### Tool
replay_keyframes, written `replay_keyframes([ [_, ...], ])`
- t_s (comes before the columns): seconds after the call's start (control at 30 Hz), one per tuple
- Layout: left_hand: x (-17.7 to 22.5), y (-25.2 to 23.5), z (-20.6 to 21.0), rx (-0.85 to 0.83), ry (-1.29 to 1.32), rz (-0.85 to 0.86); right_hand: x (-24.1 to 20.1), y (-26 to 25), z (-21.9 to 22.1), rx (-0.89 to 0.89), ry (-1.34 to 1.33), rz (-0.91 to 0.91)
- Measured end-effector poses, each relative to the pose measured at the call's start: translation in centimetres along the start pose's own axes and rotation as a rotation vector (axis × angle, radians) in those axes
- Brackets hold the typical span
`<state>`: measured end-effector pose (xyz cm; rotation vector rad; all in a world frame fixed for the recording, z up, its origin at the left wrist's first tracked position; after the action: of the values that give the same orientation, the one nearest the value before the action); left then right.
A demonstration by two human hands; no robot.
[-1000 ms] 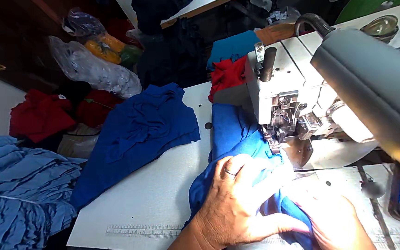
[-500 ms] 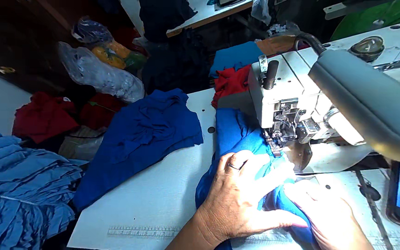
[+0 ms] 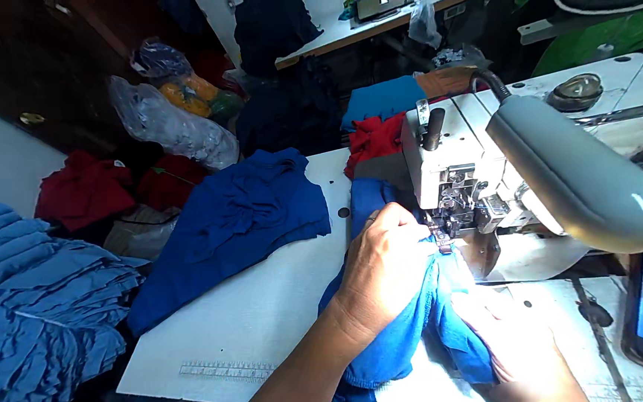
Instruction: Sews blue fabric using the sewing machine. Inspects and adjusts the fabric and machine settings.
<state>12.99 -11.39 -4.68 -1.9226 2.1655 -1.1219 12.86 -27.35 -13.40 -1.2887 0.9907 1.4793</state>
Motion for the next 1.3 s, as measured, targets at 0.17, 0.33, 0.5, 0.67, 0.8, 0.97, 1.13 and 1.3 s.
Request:
replay_keyframes([
  [0.17, 1.1, 1.0, 0.1, 0.079, -0.009, 0.06, 0.4, -0.2, -0.2, -0.034, 0.016, -0.015],
  [0.33, 1.1, 1.8, 1.2, -0.004, 0.068, -0.045, 0.5, -0.1, -0.2, -0.05, 0.03, 0.005],
  [0.5, 4.2, 1.4, 3.0, -0.016, -0.019, 0.067, 0.7, 0.1, -0.2, -0.031, -0.016, -0.08],
  [0.67, 6.0, 4.5, 2.0, 0.118, 0.158, 0.087, -1.0, 0.5, -1.3, -0.09, -0.179, 0.057],
  [0.8, -0.2, 9.9, -0.1, 0.264, -0.141, -0.339, -1.0, 0.8, -2.9, -0.202, -0.089, 0.105],
  [0.97, -2.7, 10.9, -0.2, 0.324, 0.068, -0.276, -0.9, 1.0, -2.3, -0.213, -0.086, 0.123],
  [1.13, -4.5, 8.5, -3.6, 0.199, 0.076, -0.176, -0.4, 1.1, -1.7, -0.188, -0.11, 0.115],
  [1.3, -6.2, 5.8, -5.8, -0.068, 0.124, -0.069, -0.7, 1.5, -1.6, -0.2, -0.085, 0.12],
])
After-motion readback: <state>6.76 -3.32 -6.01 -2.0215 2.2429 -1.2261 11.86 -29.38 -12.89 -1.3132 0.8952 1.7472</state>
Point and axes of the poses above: each hand's wrist, its own y-axis away from the middle knuckle, its own z-axis out of the palm, x = y × z, the point moved 4 cm from there along -y, towards the middle knuckle, and after that the axes turned 1 degree about y, right-handed, at the moved point
